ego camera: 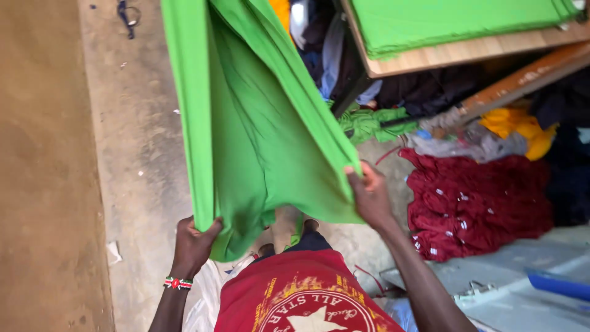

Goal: Cutting and folding green fabric on a work table

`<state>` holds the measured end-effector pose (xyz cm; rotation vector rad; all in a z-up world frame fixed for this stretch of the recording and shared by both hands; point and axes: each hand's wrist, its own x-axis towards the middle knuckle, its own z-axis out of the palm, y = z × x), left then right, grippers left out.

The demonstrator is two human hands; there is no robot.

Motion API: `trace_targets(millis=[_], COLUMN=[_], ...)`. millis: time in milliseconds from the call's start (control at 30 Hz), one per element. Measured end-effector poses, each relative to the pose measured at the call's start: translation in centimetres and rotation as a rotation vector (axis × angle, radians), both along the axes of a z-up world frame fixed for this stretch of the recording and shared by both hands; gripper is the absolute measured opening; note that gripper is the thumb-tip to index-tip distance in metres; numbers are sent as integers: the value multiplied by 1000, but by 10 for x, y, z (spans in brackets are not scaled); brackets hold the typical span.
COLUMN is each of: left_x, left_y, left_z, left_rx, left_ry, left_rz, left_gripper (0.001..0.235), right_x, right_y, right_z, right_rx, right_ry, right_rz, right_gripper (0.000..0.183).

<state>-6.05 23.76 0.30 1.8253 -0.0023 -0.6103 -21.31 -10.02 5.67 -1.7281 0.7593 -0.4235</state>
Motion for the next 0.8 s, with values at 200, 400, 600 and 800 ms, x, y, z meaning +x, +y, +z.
trace_targets(millis=[200, 400, 600, 800], left_x=[-12, 4, 27, 35], left_y=[-62, -101, -109, -89], left_z=[66, 90, 81, 75], left_rx=[-354, -962, -939, -723], left_ry=[73, 322, 247, 127], left_rz=[128, 182, 137, -63], left_gripper=[24, 25, 34, 38], right_x=[59, 78, 88, 85], right_y=[72, 107, 83, 38], right_z=[-32, 33, 22, -41], right_rx=[366, 542, 504, 461], right_ry=[-149, -240, -244, -254], right_rz=[280, 343, 308, 233], right_gripper=[19, 22, 21, 18])
